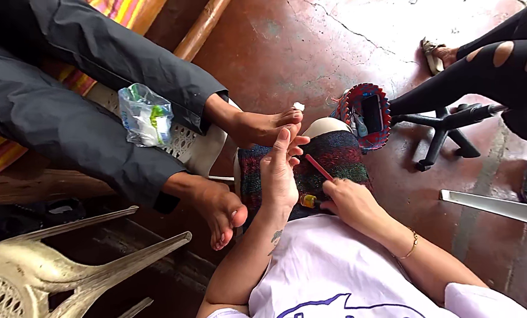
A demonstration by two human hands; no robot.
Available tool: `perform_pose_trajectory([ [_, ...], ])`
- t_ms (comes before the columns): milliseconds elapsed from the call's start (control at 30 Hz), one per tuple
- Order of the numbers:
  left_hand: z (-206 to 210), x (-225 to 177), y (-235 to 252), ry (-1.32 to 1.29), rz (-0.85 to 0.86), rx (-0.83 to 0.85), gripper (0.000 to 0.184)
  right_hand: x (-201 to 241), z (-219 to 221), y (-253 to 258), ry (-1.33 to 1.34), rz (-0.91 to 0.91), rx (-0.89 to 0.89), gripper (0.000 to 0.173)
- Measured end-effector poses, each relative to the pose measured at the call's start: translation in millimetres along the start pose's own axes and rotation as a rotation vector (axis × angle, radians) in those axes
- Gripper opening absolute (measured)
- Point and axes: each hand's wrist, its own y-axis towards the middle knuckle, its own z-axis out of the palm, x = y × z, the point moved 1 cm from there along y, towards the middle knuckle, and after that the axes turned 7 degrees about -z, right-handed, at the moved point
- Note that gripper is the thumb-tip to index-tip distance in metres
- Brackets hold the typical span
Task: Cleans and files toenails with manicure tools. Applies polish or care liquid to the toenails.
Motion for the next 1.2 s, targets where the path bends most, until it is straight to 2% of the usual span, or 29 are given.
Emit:
perform_pose_trajectory([
  [67,-3.0,4.1,0.0,-0.008,0.016,-0.003,0.028,-9.0,3.9,7.7,-0.061,0.072,-0.126,0.030],
  [133,-5.5,6.7,0.5,-0.019,0.033,0.025,0.025,-18.7,8.5,15.9,-0.072,0.131,-0.129,0.026],
  [200,-8.5,7.6,2.3,-0.028,0.059,0.058,0.023,-29.2,3.4,14.8,0.001,0.114,-0.186,0.019],
  [267,-11.7,9.4,2.6,-0.018,0.071,0.064,0.023,-52.1,-11.3,7.1,0.098,0.119,-0.357,0.018],
  [367,-13.1,12.5,2.2,0.001,0.082,0.041,0.022,-110.7,-39.0,6.4,0.110,0.338,-0.596,0.021],
  [433,-13.6,14.1,3.0,0.021,0.084,0.039,0.024,-156.0,-46.6,21.5,0.133,0.573,-0.526,0.023],
  [500,-15.9,15.1,3.3,0.021,0.080,0.041,0.024,-194.1,-41.4,44.2,0.173,0.684,-0.369,0.023],
  [633,-17.2,16.7,0.7,0.007,0.067,0.017,0.025,-224.7,-17.5,107.8,0.147,0.530,-0.387,0.034],
  [733,-16.9,16.5,-0.8,0.018,0.067,-0.010,0.022,-220.4,-4.6,149.0,0.117,0.601,-0.274,0.061],
  [800,-16.6,16.4,-0.7,0.009,0.075,-0.007,0.021,-220.9,-1.1,160.8,0.123,0.649,-0.250,0.070],
  [900,-17.9,17.6,-0.6,0.001,0.082,0.005,0.022,-234.9,-8.6,157.2,0.292,0.634,-0.269,0.080],
  [1000,-16.9,16.9,-0.4,-0.007,0.087,0.019,0.021,-260.3,-19.1,144.3,0.457,0.545,-0.286,0.067],
  [1067,-15.8,16.6,0.1,0.004,0.076,0.023,0.022,-265.0,-28.0,131.0,0.585,0.500,-0.274,0.065],
  [1200,-16.5,18.0,2.4,-0.011,0.073,0.035,0.021,-262.3,-41.3,106.0,0.792,0.365,-0.239,0.090],
])
